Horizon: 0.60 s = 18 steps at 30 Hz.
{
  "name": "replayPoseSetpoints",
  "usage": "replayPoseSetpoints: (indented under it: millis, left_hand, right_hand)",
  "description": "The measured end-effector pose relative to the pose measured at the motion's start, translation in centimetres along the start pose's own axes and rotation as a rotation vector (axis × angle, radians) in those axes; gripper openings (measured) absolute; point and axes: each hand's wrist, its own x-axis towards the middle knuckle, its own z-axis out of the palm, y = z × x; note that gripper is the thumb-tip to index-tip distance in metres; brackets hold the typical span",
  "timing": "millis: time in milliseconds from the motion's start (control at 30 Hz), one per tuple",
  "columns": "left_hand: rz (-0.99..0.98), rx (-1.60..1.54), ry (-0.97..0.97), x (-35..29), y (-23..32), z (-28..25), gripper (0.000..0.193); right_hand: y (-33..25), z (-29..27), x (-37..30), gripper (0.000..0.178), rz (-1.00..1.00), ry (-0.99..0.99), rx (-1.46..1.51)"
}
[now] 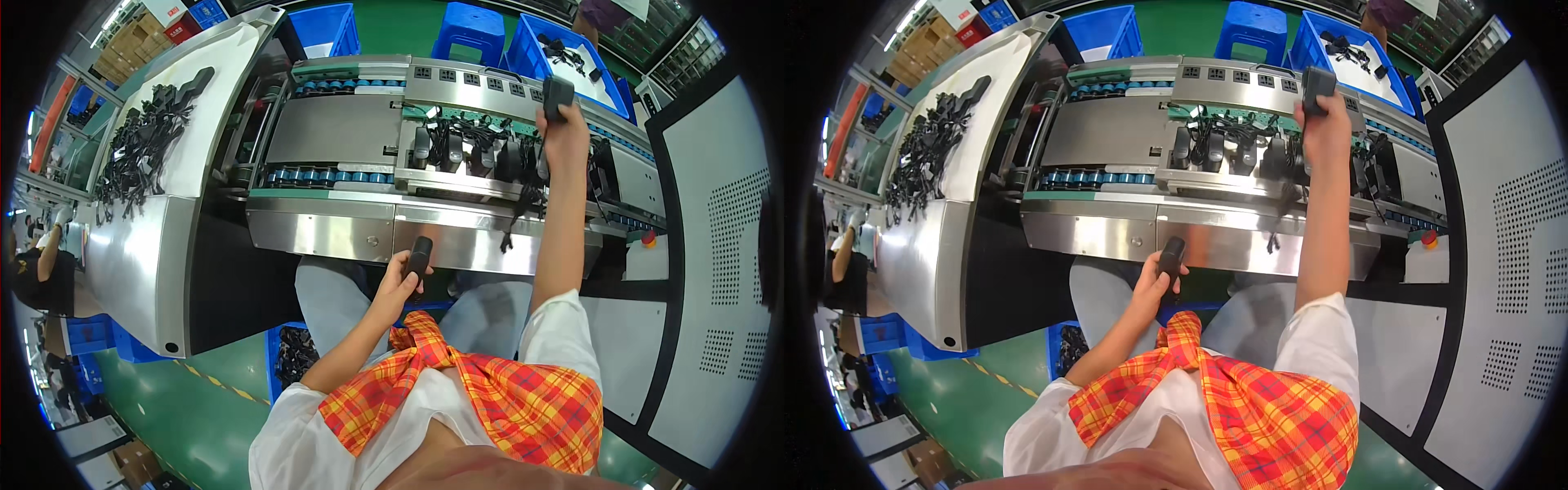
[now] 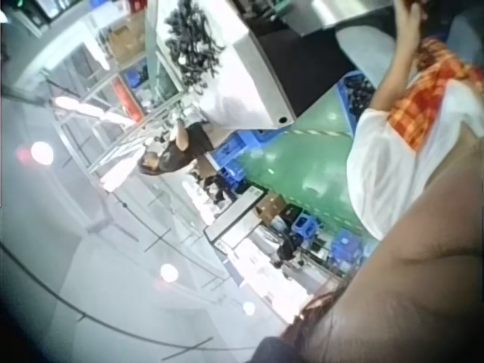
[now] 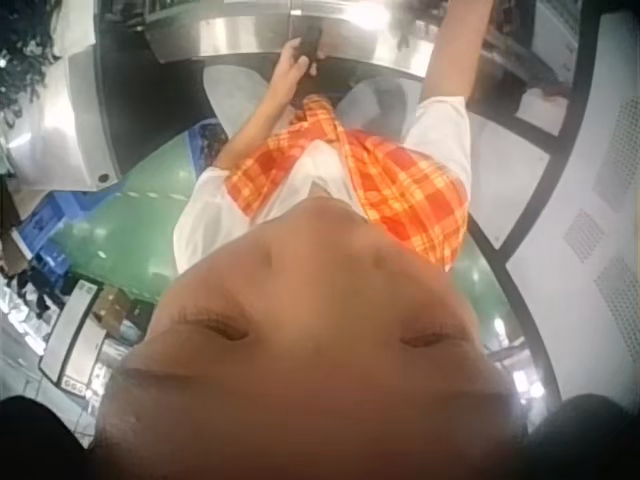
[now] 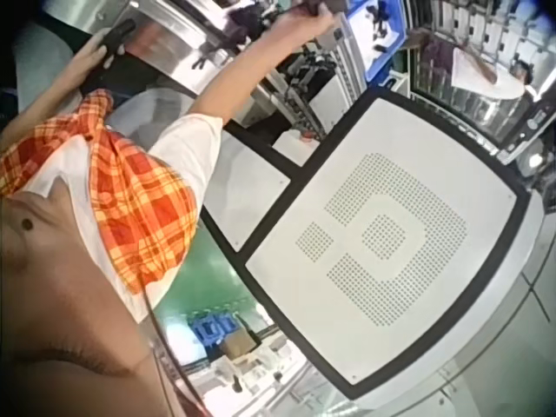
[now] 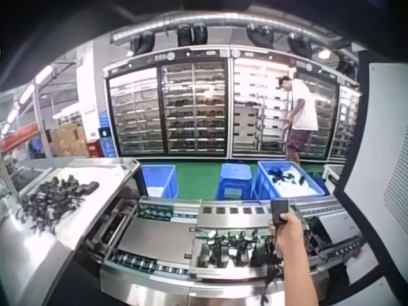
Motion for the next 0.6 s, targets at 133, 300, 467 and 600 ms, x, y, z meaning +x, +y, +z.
replayPoseSetpoints:
  millis: [133, 300, 467, 600]
  left_hand:
    - [-0.026, 0.028, 0.015, 0.8, -0.6, -0.4, 0.047]
    - [-0.042, -0.007, 0.034, 1.4, -0.9, -1.3, 0.048]
    - [-0.063, -0.023, 0.06, 1.6, -0.7, -2.0, 0.049]
    - [-0.081, 0.002, 0.06, 1.9, -1.1, -2.2, 0.047]
  right_hand:
    - [6.2, -8.1, 12.6, 0.028, -0.039, 0.055, -0.199]
    - [13.4, -10.1, 17.3, 0.044, 0.003, 0.026, -1.214]
    - [10.9, -5.5, 14.2, 0.053, 0.027, 0.063, -1.457]
    - [11.6, -5.2, 15.6, 0.051, -0.139, -0.015, -1.842]
